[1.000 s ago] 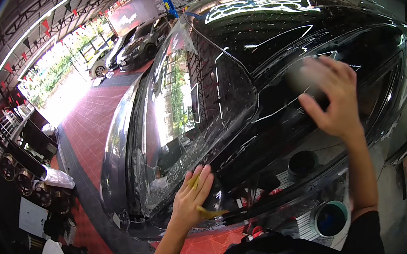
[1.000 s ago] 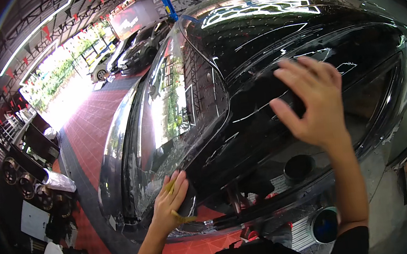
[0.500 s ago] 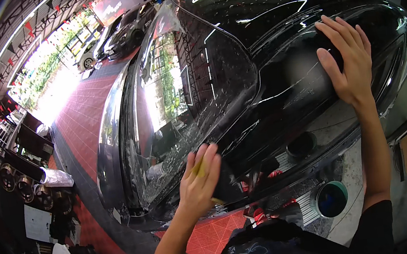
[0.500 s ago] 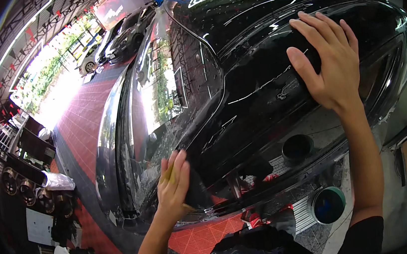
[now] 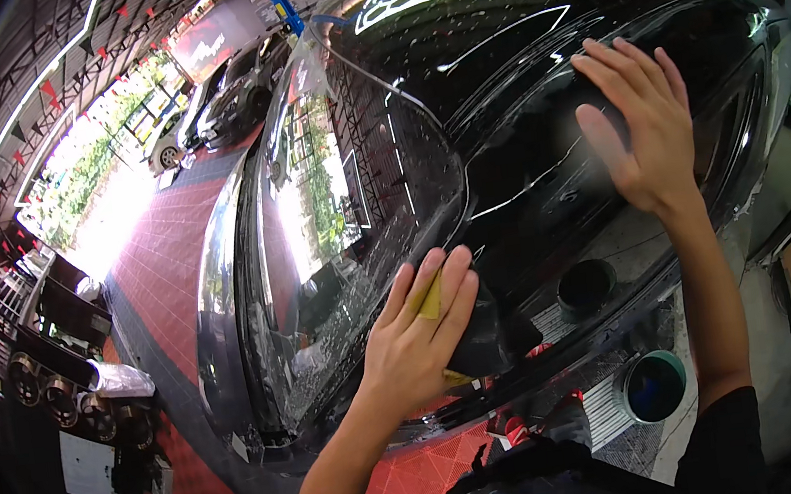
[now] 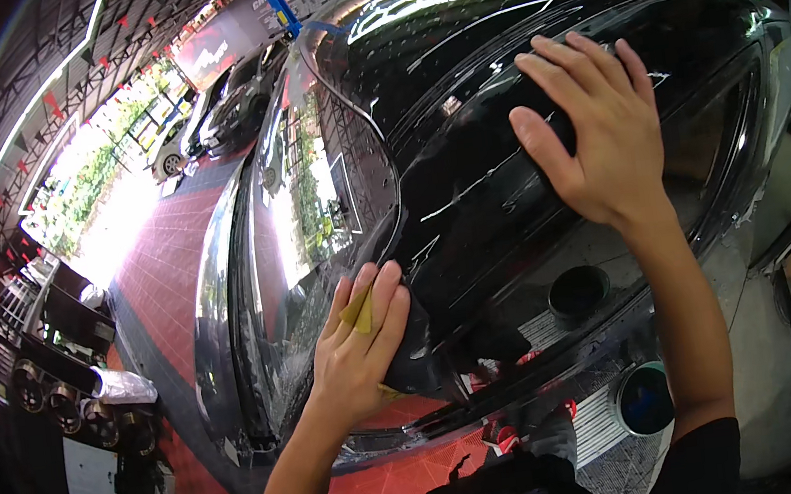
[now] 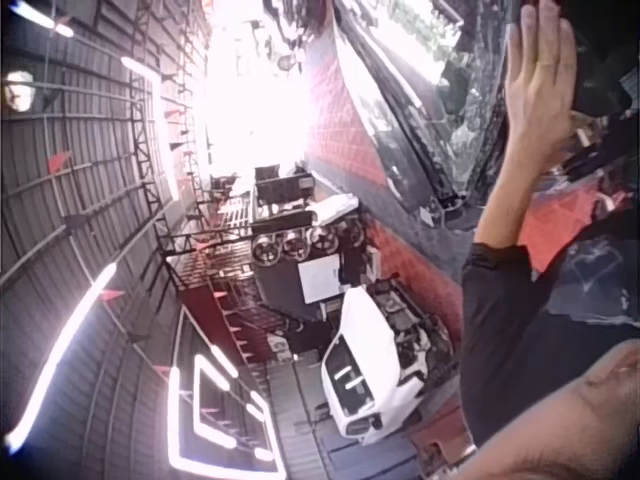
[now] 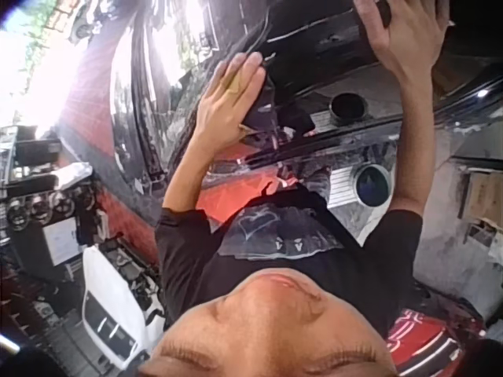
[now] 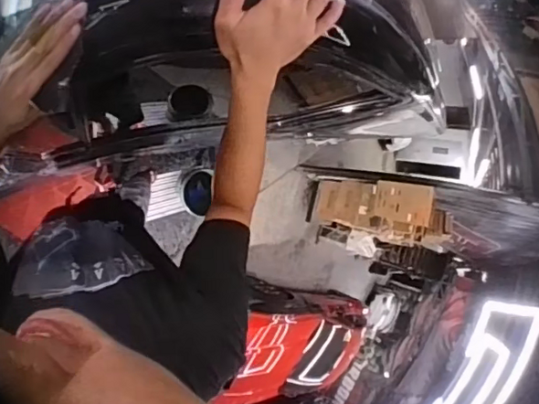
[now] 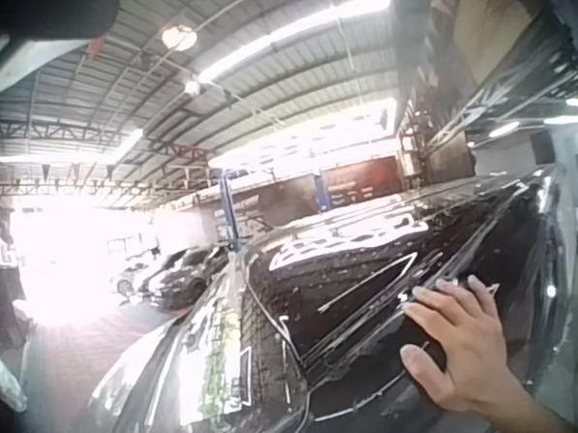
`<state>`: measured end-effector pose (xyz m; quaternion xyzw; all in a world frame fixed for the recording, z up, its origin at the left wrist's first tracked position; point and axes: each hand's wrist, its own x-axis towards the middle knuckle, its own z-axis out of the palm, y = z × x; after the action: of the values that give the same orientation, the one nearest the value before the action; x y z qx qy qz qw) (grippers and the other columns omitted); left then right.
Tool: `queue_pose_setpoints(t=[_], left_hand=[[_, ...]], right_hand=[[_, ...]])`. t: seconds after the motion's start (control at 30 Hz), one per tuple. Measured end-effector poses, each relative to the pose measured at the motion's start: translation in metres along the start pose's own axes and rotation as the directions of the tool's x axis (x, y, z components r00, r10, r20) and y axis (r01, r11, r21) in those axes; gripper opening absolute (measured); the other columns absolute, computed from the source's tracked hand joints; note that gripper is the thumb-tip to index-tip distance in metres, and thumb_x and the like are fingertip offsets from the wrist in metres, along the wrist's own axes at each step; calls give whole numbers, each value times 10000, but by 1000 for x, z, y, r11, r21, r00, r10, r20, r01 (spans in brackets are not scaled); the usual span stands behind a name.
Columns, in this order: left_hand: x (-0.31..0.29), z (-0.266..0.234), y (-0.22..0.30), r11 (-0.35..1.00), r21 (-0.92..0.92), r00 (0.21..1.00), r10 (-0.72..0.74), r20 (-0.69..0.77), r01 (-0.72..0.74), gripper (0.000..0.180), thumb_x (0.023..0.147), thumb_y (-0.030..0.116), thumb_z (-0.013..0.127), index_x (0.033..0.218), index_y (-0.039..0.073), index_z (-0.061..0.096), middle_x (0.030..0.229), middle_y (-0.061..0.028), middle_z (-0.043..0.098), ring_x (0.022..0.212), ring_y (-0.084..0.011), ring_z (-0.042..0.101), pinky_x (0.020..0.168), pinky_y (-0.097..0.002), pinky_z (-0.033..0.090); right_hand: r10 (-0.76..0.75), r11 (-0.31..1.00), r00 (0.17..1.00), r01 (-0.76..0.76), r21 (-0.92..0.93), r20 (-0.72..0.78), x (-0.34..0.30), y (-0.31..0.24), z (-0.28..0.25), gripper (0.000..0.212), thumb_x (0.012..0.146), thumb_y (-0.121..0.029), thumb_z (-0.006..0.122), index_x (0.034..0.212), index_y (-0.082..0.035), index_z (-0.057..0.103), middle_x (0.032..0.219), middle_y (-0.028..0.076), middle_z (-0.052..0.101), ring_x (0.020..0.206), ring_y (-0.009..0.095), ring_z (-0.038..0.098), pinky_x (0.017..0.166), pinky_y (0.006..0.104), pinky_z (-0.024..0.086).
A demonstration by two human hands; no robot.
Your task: The person applies a transparent film to the rear windshield of a black car using a yellow squeegee. They smooth the film across the curved glass, working from the center outward to remove bubbles and ensure adhesion.
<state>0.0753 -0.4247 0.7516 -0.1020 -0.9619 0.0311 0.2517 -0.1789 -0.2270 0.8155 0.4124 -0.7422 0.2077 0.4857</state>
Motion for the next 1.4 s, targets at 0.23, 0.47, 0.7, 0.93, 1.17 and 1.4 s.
queue_pose_setpoints(t=[0.23,0.47,0.7,0.93,1.17,1.4], left_hand=[[-50,-5,25,980,-23,980,-197,21,198,814,742,323,708,1439,-34,485,1566,-213,407,1449,-419,389,1209,-510,264],[5,-5,12,992,-50,993,-114,41,116,889,720,355,710,1466,-47,436,1576,-223,384,1454,-407,381,1205,-517,271],[12,-4,20,976,-123,983,-180,22,182,832,741,355,673,1443,-49,480,1569,-217,404,1462,-410,376,1205,-529,254],[-31,-8,29,977,-70,977,-205,-50,201,898,714,419,724,1443,-42,478,1570,-215,402,1458,-439,364,1195,-562,248],[36,-2,32,960,-221,972,-202,-119,172,790,740,64,610,1504,-2,421,1581,-213,383,1485,-411,322,1224,-539,217],[9,5,22,984,-22,981,-176,-82,175,894,704,403,757,1431,-40,486,1567,-211,403,1462,-419,362,1193,-566,250]], right_hand=[[35,996,999,-33,78,-20,0,-6,-3,455,906,-424,633,1237,-114,674,1318,72,639,1314,295,518,1189,502,243],[24,996,1000,-24,91,-4,-5,-4,0,462,901,-414,640,1229,-92,676,1317,80,640,1299,300,529,1184,511,245],[50,997,999,-49,57,-8,-3,-1,-1,476,868,-421,679,1215,-95,681,1316,81,639,1291,300,534,1173,511,260],[88,971,995,-74,228,-51,5,-17,-9,489,820,-440,714,1175,-104,705,1278,69,651,1250,303,556,1157,540,278],[87,983,995,-77,164,-54,-7,-4,-3,479,820,-435,714,1173,-111,707,1275,57,659,1252,287,563,1165,526,283],[88,982,995,-80,172,-36,5,-12,-1,469,831,-403,704,1183,-93,698,1299,62,643,1282,301,539,1175,528,262]])
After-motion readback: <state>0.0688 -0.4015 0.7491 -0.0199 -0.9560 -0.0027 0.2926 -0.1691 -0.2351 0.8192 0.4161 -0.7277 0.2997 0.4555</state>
